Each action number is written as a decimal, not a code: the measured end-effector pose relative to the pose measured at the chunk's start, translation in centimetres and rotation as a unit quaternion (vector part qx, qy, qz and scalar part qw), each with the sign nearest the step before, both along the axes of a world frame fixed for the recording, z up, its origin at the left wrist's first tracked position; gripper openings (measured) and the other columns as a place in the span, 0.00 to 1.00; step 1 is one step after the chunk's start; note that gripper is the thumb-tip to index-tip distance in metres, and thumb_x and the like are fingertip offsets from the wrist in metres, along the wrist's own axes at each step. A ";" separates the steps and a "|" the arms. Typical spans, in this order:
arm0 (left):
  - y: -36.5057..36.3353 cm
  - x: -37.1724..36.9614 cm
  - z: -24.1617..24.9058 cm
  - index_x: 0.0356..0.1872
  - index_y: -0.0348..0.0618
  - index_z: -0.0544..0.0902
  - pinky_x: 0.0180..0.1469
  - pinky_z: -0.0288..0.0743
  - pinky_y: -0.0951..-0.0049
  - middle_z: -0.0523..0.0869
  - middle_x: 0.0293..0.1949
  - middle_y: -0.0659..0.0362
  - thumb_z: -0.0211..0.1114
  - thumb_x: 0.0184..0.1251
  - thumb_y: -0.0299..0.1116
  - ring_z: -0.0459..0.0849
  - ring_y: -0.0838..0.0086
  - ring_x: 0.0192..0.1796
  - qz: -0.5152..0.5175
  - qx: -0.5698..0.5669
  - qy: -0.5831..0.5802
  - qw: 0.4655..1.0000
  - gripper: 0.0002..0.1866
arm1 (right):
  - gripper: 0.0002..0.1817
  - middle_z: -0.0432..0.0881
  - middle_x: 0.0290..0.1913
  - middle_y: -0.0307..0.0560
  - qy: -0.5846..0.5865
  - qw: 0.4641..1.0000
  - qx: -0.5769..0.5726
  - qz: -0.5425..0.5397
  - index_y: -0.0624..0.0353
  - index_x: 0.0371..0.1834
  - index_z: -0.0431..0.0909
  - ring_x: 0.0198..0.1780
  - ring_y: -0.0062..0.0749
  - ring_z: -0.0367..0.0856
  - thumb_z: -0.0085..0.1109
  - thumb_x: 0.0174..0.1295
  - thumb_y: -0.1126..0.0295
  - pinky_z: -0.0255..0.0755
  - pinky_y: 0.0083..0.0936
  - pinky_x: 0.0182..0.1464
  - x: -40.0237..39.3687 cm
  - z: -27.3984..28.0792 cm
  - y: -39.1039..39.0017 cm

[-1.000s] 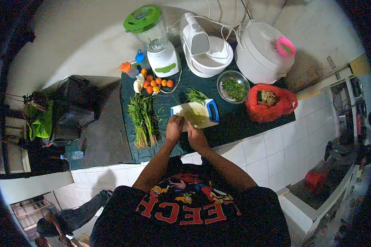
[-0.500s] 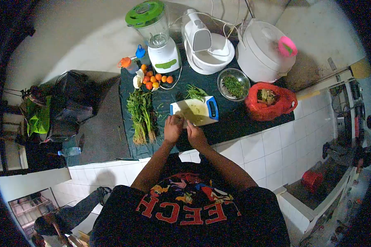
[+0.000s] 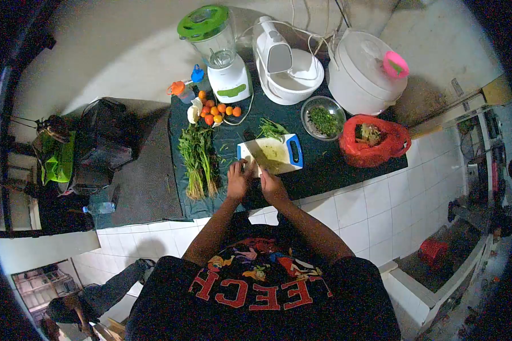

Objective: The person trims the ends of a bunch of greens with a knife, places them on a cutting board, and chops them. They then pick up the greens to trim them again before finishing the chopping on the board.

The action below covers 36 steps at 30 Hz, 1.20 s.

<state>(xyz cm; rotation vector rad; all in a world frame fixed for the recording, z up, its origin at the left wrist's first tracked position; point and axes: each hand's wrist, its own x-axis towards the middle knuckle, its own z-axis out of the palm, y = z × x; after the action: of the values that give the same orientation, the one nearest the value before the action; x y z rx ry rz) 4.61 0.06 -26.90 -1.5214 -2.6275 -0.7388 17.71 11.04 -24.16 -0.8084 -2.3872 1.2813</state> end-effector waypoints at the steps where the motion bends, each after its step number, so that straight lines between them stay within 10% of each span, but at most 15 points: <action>1: 0.0 0.0 0.3 0.65 0.64 0.82 0.58 0.71 0.53 0.75 0.60 0.54 0.67 0.63 0.33 0.73 0.53 0.63 0.001 0.001 0.002 1.000 0.27 | 0.20 0.85 0.43 0.71 0.002 1.000 0.001 0.001 0.64 0.67 0.76 0.46 0.67 0.84 0.52 0.75 0.69 0.78 0.52 0.50 0.0 -0.3 0.0; 7: 2.0 0.3 1.2 0.54 0.51 0.88 0.58 0.72 0.53 0.81 0.58 0.53 0.64 0.68 0.34 0.77 0.54 0.62 0.009 -0.048 -0.019 0.999 0.15 | 0.19 0.85 0.42 0.70 0.010 0.996 0.083 -0.017 0.64 0.64 0.77 0.44 0.66 0.85 0.53 0.75 0.68 0.79 0.51 0.47 1.4 -1.2 1.4; 11: 5.2 0.5 1.0 0.43 0.37 0.87 0.44 0.79 0.52 0.86 0.38 0.45 0.63 0.72 0.32 0.86 0.47 0.41 -0.035 0.099 -0.178 0.978 0.10 | 0.18 0.87 0.39 0.65 -0.007 0.992 0.116 -0.050 0.60 0.63 0.80 0.40 0.62 0.87 0.56 0.74 0.65 0.80 0.50 0.43 2.8 1.8 2.6; 17: 3.9 1.7 5.2 0.51 0.37 0.83 0.46 0.82 0.55 0.85 0.50 0.41 0.58 0.73 0.28 0.86 0.45 0.45 0.006 0.031 -0.164 0.986 0.11 | 0.21 0.88 0.40 0.61 -0.066 0.983 0.164 -0.042 0.57 0.63 0.80 0.39 0.59 0.88 0.61 0.71 0.59 0.81 0.49 0.41 4.3 3.8 3.9; 24: 2.0 3.5 6.3 0.77 0.43 0.66 0.78 0.58 0.47 0.67 0.78 0.51 0.55 0.71 0.34 0.66 0.57 0.79 -0.175 -0.098 0.092 0.975 0.32 | 0.28 0.89 0.42 0.58 -0.054 0.988 0.146 0.002 0.54 0.69 0.76 0.41 0.56 0.89 0.66 0.66 0.59 0.82 0.47 0.42 5.1 3.2 3.7; 36: 4.5 2.9 6.5 0.81 0.40 0.58 0.81 0.54 0.48 0.62 0.81 0.50 0.53 0.67 0.28 0.62 0.55 0.81 -0.074 -0.130 -0.006 0.989 0.38 | 0.32 0.88 0.42 0.59 -0.079 0.986 0.135 0.052 0.53 0.73 0.70 0.39 0.58 0.88 0.65 0.66 0.59 0.81 0.52 0.41 6.1 3.6 6.2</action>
<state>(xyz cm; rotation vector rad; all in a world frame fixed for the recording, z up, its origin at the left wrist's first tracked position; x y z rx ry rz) 7.46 4.54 -20.43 -1.7952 -2.7317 -0.4226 23.78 17.23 -20.56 -0.7359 -2.6849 0.9283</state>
